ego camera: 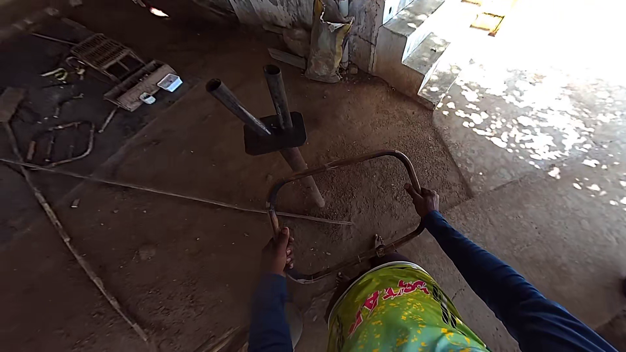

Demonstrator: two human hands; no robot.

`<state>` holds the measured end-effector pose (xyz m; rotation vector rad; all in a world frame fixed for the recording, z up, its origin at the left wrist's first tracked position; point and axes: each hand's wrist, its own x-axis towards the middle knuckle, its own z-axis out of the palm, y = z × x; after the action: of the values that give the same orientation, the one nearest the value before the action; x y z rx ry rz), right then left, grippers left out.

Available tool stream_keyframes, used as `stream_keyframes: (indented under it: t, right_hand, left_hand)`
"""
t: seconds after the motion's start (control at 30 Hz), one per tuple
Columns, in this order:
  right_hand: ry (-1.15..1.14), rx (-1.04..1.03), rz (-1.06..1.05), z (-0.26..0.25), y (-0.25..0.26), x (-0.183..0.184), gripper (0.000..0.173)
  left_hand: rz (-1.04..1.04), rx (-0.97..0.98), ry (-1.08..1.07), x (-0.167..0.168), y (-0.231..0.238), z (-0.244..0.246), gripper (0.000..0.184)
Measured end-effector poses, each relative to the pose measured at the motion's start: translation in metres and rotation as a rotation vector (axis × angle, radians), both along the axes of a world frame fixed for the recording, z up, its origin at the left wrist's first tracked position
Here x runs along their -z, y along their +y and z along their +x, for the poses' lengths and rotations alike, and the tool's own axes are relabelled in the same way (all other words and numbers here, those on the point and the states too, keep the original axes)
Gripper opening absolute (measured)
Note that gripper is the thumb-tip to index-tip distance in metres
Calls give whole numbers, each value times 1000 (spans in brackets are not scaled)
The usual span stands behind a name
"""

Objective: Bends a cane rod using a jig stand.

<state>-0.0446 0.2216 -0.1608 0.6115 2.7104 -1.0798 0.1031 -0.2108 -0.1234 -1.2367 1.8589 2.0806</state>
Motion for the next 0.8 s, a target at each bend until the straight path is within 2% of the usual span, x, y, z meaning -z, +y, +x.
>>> stream_keyframes:
  t: [0.33,0.47,0.6,0.7,0.8]
  right_hand:
    - [2,-79,-34,-56,1,-6,72]
    - [-19,-99,-12,-62,-12,-6,72]
    - [-42,-144,-28,-66,-29,-3,72]
    - [56,-199,-89,-74,-43,-7,68]
    - [325,-241,-187,-80,-56,-46,52]
  left_hand:
    - [-39,-54,16,-5,3,-25,40]
    - [-27,-57,2,-13,-3,-25,40]
    - [-49,-132,21,-1,-11,-8,40]
    - [-95,-251,93,4,-8,16,39]
    - [-85,-329,129,13,-7,43,41]
